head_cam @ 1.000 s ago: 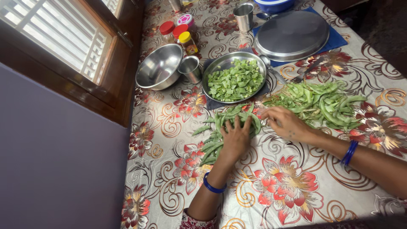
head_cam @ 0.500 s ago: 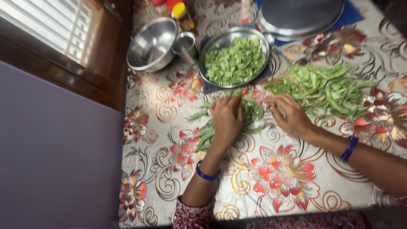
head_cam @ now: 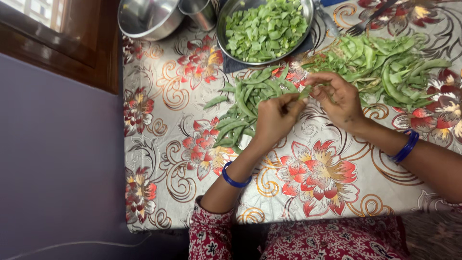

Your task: The person is using their hands to snap the ends off green beans and break them into smaller pieces, placing the prepared pieces into a metal bowl.

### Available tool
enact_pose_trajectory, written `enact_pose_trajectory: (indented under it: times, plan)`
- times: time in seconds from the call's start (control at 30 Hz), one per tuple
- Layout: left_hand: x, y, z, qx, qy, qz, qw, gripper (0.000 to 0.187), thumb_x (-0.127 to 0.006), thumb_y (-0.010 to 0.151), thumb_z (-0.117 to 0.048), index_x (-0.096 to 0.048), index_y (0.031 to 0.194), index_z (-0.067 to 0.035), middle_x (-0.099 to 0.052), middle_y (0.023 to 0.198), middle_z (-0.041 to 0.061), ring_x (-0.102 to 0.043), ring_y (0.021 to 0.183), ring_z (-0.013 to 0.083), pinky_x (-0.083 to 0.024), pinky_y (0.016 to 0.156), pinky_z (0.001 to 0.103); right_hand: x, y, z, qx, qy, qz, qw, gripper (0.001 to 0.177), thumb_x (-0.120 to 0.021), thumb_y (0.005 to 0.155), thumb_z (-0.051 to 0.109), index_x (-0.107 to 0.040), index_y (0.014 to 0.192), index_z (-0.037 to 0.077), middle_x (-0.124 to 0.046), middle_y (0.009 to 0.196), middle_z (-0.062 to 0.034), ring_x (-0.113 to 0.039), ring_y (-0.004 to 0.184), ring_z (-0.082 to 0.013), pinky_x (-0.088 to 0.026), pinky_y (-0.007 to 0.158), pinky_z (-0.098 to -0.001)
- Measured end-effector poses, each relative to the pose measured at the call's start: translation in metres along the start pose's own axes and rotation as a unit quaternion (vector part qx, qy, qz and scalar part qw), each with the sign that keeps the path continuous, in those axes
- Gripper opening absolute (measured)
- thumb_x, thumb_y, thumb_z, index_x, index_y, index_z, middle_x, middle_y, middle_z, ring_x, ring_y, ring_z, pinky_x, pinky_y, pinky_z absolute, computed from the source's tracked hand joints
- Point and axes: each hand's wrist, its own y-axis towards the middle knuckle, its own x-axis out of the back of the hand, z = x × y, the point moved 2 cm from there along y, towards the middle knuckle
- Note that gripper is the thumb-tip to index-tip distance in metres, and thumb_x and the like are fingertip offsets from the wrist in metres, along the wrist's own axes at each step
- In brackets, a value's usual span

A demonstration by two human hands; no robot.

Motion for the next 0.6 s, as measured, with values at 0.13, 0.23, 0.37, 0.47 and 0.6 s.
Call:
enact_pose_trajectory:
  times: [0.13,0.23,0.37,0.47,0.6]
  plan:
    - [-0.011,0.0,0.009,-0.003,-0.004,-0.007,1.0,0.034,-0.078,0.091,-0.029,-0.076,0.106,0.002,-0.068,0.063,0.007,-0.06,0.054,0.0065,-0.051,0.053,0.028,0.005,-0.01,-0.023,-0.055,0.007,0.013,0.998,0.013,-0.061,0.111,0.007,-0.064,0.117,-0.004,-0.064,0.099,-0.0002,-0.061,0.089,-0.0032,-0.05,0.077,-0.0192]
    - [-0.012,-0.003,0.011,0.034,0.037,0.035,0.998,0.033,-0.079,0.09,-0.03,-0.078,0.103,0.001,-0.058,0.054,0.01,-0.048,0.048,0.0131,-0.042,0.048,0.033,0.006,-0.014,-0.032,-0.104,0.023,0.001,0.994,0.013,-0.06,0.11,0.009,-0.064,0.114,-0.003,-0.065,0.089,0.0018,-0.06,0.077,-0.0013,-0.049,0.067,-0.0174]
    - [0.004,-0.002,0.017,-0.072,0.088,-0.021,0.993,0.017,-0.072,0.094,-0.017,-0.073,0.104,-0.003,-0.068,0.08,0.014,-0.065,0.065,0.0249,-0.052,0.066,0.038,0.01,-0.007,-0.034,-0.116,-0.011,-0.033,0.993,0.014,-0.062,0.114,0.01,-0.065,0.116,-0.003,-0.064,0.089,0.0013,-0.056,0.074,-0.0017,-0.044,0.064,-0.018]
    - [0.042,0.014,0.023,-0.111,0.246,-0.136,0.953,0.025,-0.066,0.083,0.001,-0.066,0.108,0.001,-0.068,0.1,0.02,-0.065,0.096,0.0405,-0.051,0.087,0.049,0.01,-0.003,-0.027,-0.129,-0.015,-0.056,0.99,0.016,-0.062,0.114,0.012,-0.064,0.115,-0.003,-0.069,0.093,0.0006,-0.061,0.077,-0.0007,-0.05,0.067,-0.0177]
    - [0.075,0.025,0.032,-0.093,0.244,-0.165,0.951,0.031,-0.063,0.088,0.002,-0.066,0.119,0.0,-0.068,0.106,0.02,-0.063,0.1,0.038,-0.05,0.09,0.047,0.002,-0.003,-0.002,-0.078,-0.147,-0.015,0.986,0.018,-0.066,0.111,0.01,-0.07,0.124,-0.002,-0.07,0.093,-0.0063,-0.062,0.077,-0.006,-0.049,0.066,-0.0209]
